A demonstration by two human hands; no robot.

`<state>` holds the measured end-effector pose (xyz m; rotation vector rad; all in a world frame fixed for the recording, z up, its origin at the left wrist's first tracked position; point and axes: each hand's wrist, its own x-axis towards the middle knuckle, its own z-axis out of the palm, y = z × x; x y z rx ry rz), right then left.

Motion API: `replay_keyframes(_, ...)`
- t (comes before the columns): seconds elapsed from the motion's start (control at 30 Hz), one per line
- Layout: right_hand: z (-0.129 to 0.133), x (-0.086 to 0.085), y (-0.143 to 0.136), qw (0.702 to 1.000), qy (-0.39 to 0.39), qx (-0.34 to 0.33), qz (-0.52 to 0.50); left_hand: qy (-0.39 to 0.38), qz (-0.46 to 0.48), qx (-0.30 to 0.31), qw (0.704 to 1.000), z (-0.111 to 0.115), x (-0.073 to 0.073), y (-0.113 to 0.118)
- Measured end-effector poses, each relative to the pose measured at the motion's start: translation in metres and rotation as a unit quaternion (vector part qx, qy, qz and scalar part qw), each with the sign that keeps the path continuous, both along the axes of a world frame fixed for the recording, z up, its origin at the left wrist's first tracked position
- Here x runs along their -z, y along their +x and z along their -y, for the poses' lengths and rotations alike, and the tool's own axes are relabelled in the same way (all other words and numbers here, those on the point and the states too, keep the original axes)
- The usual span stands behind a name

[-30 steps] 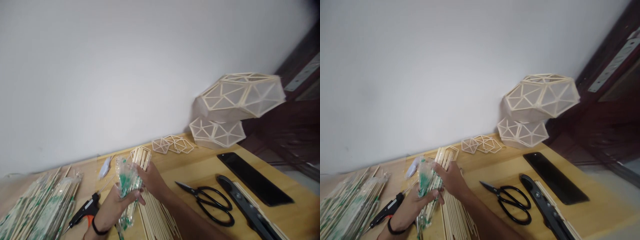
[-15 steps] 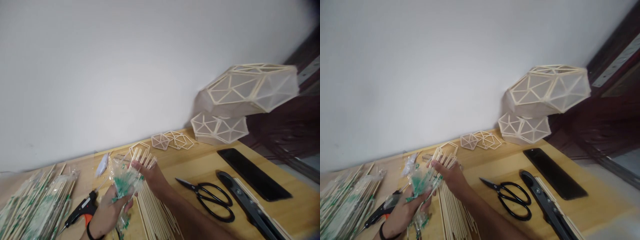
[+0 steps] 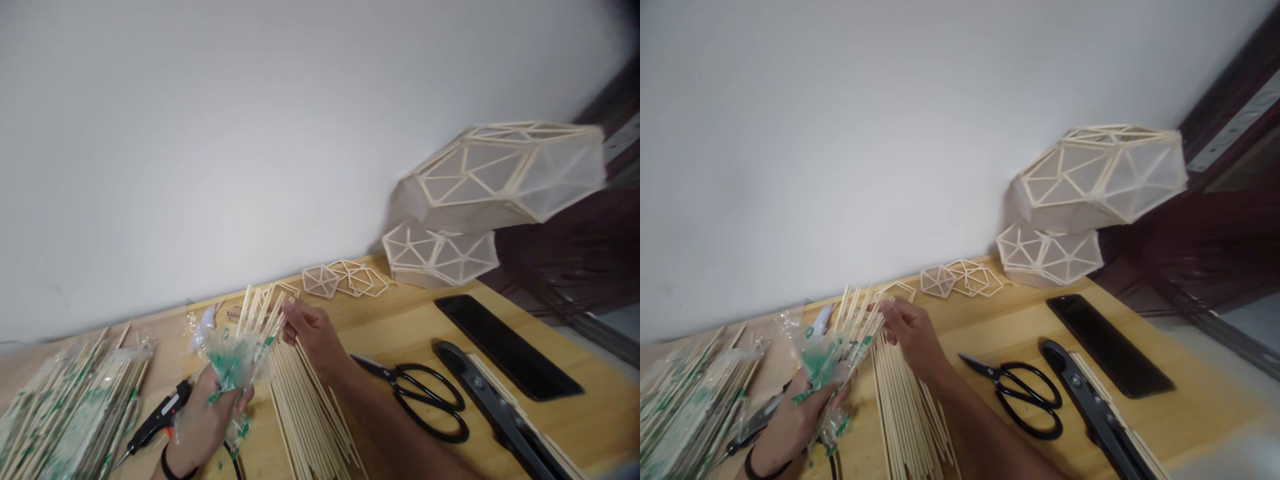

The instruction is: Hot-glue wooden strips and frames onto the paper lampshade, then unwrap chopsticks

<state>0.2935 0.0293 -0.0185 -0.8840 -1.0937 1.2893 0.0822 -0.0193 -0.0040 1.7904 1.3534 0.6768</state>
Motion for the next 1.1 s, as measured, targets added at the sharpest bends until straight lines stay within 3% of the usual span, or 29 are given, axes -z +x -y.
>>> replay_keyframes(0.47, 0.015, -0.007, -0.014, 0.996, 0.017, -0.058, 0.064, 0.006, 0.033, -0.017, 0.999, -0.006, 0.0, 0.003)
replay_keyframes(0.7, 0.013, -0.005, 0.0, 0.985, -0.041, -0.168, 0.024, -0.135, 0.111, 0.009, 0.985, 0.005, 0.01, 0.008)
replay_keyframes(0.83, 0.012, -0.01, 0.004, 0.971, -0.07, -0.23, -0.001, -0.194, 0.163, 0.028, 0.967, 0.005, 0.003, 0.016)
replay_keyframes(1.03, 0.013, -0.006, 0.005, 0.964, -0.124, -0.234, -0.011, -0.289, 0.22, 0.055, 0.93, 0.004, -0.006, 0.021)
replay_keyframes(1.1, 0.015, -0.005, 0.006, 0.962, -0.142, -0.234, -0.002, -0.29, 0.231, 0.06, 0.927, 0.005, -0.008, 0.023)
